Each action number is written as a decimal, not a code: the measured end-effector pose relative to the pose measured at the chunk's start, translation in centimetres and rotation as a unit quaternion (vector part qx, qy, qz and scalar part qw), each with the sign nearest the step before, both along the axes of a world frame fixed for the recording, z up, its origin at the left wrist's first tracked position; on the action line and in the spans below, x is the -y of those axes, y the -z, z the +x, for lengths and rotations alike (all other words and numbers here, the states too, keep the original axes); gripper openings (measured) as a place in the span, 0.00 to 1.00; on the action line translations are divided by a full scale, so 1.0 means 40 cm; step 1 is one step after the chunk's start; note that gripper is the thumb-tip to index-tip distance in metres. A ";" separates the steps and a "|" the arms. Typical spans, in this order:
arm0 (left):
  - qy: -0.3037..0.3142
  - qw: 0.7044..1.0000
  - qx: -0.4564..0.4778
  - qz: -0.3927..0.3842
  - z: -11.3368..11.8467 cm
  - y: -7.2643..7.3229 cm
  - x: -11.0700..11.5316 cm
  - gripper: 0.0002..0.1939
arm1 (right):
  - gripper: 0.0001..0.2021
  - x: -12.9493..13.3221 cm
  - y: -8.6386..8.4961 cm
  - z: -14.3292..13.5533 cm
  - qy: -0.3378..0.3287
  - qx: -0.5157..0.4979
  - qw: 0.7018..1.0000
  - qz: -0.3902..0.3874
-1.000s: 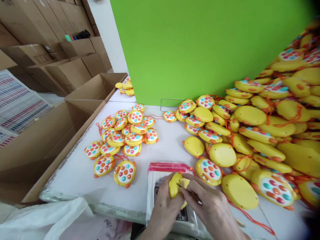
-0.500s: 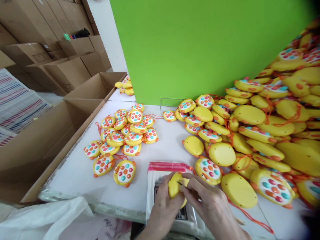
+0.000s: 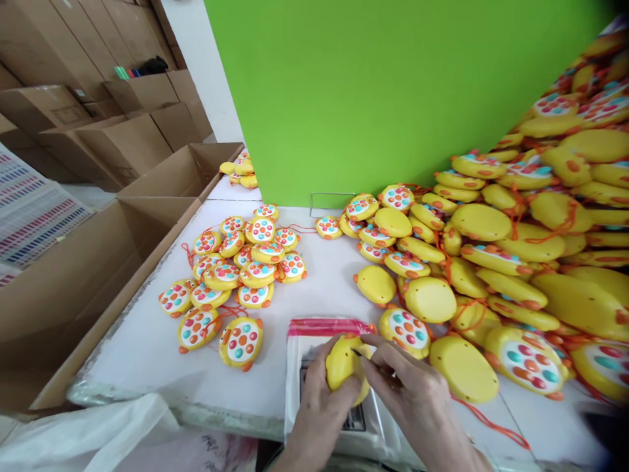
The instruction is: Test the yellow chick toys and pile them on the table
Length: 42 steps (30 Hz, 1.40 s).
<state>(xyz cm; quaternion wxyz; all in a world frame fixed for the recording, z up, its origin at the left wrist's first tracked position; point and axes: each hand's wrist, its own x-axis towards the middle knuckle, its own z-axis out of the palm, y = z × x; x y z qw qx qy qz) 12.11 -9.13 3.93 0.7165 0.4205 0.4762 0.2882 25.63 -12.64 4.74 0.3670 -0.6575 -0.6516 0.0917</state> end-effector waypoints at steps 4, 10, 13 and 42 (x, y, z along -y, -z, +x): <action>-0.025 1.000 0.012 -0.013 0.006 0.001 0.007 0.27 | 0.04 0.003 0.007 0.007 0.014 0.003 1.000 -0.011; -0.023 0.999 0.020 -0.014 0.011 -0.020 0.001 0.26 | 0.07 0.000 -0.002 0.002 0.005 0.000 1.000 -0.002; -0.023 0.999 0.028 -0.018 0.015 -0.016 0.000 0.26 | 0.09 0.000 0.001 -0.003 0.007 -0.004 1.000 0.001; -0.043 0.996 0.034 -0.067 -0.022 0.049 0.007 0.31 | 0.12 0.034 0.057 0.054 0.081 -0.053 0.994 -0.053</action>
